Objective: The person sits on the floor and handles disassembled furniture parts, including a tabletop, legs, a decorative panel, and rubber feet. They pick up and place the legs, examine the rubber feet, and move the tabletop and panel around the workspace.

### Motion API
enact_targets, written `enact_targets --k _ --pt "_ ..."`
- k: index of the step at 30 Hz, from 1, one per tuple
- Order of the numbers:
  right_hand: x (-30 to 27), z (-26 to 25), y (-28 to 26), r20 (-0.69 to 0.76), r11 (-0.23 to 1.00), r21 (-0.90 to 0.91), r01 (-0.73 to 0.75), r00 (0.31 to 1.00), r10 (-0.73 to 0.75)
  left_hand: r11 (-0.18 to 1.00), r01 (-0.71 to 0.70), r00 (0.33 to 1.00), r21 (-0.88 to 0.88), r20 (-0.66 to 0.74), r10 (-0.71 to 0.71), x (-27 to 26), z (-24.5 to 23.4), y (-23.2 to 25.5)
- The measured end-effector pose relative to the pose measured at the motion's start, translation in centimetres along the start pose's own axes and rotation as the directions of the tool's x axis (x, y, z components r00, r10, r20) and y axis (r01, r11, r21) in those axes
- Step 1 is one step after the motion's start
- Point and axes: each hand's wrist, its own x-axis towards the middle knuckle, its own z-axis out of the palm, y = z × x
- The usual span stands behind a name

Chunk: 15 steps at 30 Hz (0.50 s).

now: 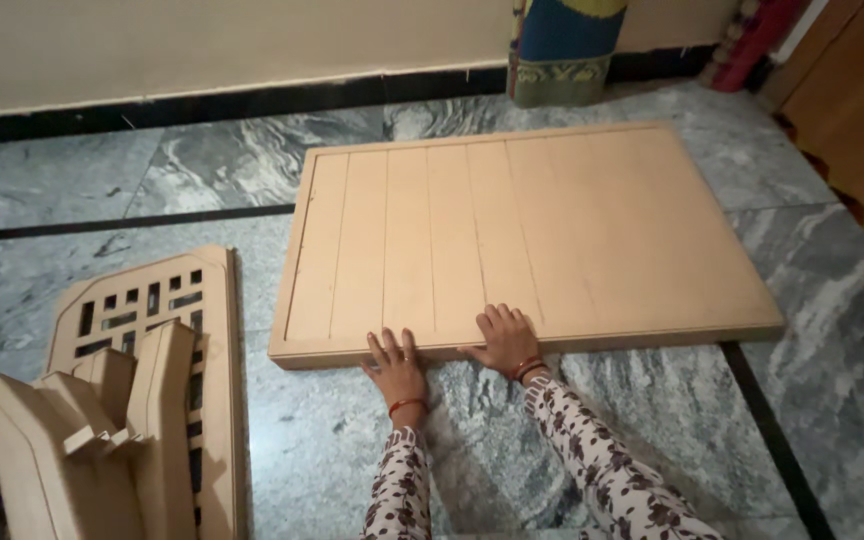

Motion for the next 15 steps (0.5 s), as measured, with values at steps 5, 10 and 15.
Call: enact_targets --k 5,10,15 --pt "0.3 0.6 0.1 0.088 0.983 0.131 -0.132 0.989 0.121 0.995 0.008 0.993 0.099 0.113 -0.019 0.7 -2.3 0.5" --pt "-0.2 1.7 0.3 0.152 0.949 0.171 -0.265 0.959 0.241 0.999 0.031 0.933 0.023 0.357 -0.037 0.9 -5.3 0.7" --pt "-0.4 2.9 0.0 0.124 0.949 0.115 -0.294 0.952 0.280 0.995 -0.011 0.915 -0.097 0.400 0.049 0.6 -6.0 -1.2"
